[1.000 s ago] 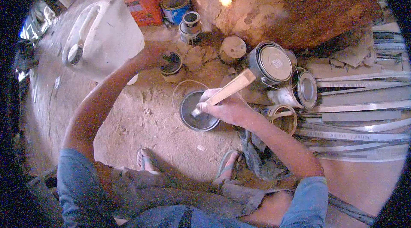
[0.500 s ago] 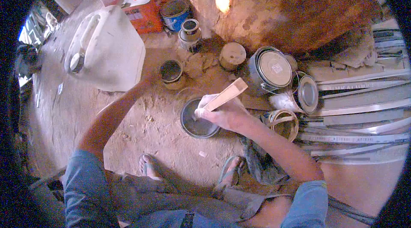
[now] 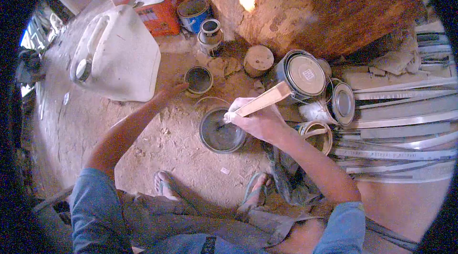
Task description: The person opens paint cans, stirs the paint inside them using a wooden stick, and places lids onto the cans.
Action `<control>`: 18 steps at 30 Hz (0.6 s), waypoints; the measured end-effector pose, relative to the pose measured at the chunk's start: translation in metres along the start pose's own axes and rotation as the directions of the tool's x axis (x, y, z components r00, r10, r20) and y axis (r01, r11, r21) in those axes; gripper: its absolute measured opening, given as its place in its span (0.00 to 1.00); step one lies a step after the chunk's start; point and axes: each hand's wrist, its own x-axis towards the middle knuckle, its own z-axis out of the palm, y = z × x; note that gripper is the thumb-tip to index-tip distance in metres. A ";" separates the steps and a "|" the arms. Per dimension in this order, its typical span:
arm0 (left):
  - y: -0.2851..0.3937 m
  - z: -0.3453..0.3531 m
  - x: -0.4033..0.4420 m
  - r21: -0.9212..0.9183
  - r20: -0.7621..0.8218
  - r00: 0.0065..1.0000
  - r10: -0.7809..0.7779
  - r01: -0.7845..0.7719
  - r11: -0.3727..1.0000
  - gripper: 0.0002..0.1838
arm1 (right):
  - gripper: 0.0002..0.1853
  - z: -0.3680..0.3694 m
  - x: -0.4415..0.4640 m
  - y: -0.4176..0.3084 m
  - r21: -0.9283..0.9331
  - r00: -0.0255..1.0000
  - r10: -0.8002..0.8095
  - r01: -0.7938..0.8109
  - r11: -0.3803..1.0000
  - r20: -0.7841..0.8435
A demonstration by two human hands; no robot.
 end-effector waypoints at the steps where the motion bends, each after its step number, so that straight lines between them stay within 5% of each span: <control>1: -0.011 -0.002 0.006 -0.015 0.027 0.999 0.017 -0.017 1.000 0.42 | 0.10 -0.004 0.000 0.002 -0.147 0.996 -0.083 0.076 0.986 -0.042; 6: -0.060 -0.018 0.033 0.078 -0.039 0.998 -0.043 0.046 0.996 0.34 | 0.07 -0.009 -0.007 -0.010 -0.307 1.000 0.023 -0.021 0.951 0.003; 9: -0.042 -0.016 0.013 0.203 -0.103 0.991 -0.080 0.100 0.974 0.30 | 0.13 0.003 -0.005 -0.004 0.047 0.988 0.075 -0.082 0.995 0.137; 11: 0.021 0.007 -0.028 0.316 -0.140 0.988 -0.057 0.100 0.943 0.28 | 0.13 0.013 0.000 0.005 0.057 0.997 0.018 -0.023 0.998 0.075; 14: 0.059 0.033 -0.061 0.061 -0.316 0.902 -0.295 0.329 0.942 0.30 | 0.13 0.008 0.003 0.005 0.108 0.999 -0.023 0.025 0.994 -0.024; 16: 0.040 0.021 -0.068 0.038 0.082 0.929 -0.360 0.358 0.933 0.29 | 0.08 -0.004 0.004 0.006 -0.281 0.998 -0.027 0.008 0.960 -0.064; 17: 0.032 0.027 -0.071 0.082 0.116 0.969 -0.220 0.212 0.974 0.27 | 0.09 -0.006 0.002 -0.001 -0.206 0.994 0.047 -0.067 0.976 -0.100; 18: 0.036 0.032 -0.071 0.131 0.141 0.988 -0.058 0.039 0.991 0.25 | 0.10 -0.006 -0.001 0.007 -0.215 0.992 -0.057 0.031 0.976 -0.116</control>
